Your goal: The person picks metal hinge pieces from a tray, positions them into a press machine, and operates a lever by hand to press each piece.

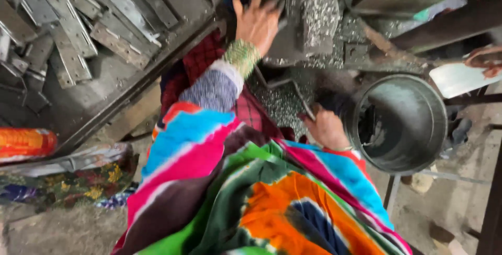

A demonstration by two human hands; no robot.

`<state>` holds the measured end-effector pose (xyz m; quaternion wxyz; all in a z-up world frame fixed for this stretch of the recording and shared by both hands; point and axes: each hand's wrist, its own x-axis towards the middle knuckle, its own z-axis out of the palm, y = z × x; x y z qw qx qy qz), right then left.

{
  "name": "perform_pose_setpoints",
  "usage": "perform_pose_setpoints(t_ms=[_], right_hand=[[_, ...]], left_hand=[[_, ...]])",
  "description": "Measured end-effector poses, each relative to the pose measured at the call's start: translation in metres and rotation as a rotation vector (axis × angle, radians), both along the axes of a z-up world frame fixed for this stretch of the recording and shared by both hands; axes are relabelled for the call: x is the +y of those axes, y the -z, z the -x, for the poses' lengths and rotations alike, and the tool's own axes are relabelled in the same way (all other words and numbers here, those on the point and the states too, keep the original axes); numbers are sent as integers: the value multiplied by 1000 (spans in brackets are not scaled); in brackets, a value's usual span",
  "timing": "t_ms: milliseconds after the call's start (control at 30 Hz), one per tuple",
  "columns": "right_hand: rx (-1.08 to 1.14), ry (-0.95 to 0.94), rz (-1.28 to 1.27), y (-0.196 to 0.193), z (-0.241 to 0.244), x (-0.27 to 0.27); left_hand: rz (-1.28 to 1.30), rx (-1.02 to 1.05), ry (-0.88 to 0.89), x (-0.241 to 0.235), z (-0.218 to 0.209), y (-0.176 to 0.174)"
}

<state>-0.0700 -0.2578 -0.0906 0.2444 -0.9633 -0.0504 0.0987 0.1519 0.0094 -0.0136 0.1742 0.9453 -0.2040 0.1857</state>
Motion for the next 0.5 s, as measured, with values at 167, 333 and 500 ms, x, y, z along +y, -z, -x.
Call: perform_pose_setpoints(t_ms=[167, 333, 500], right_hand=[[2, 56, 100, 16, -8, 18], [-75, 179, 173, 121, 3, 16], [77, 113, 46, 77, -2, -2]], left_hand=[[-223, 58, -49, 1, -25, -15], [-175, -13, -135, -7, -30, 0], [-108, 76, 49, 14, 39, -33]])
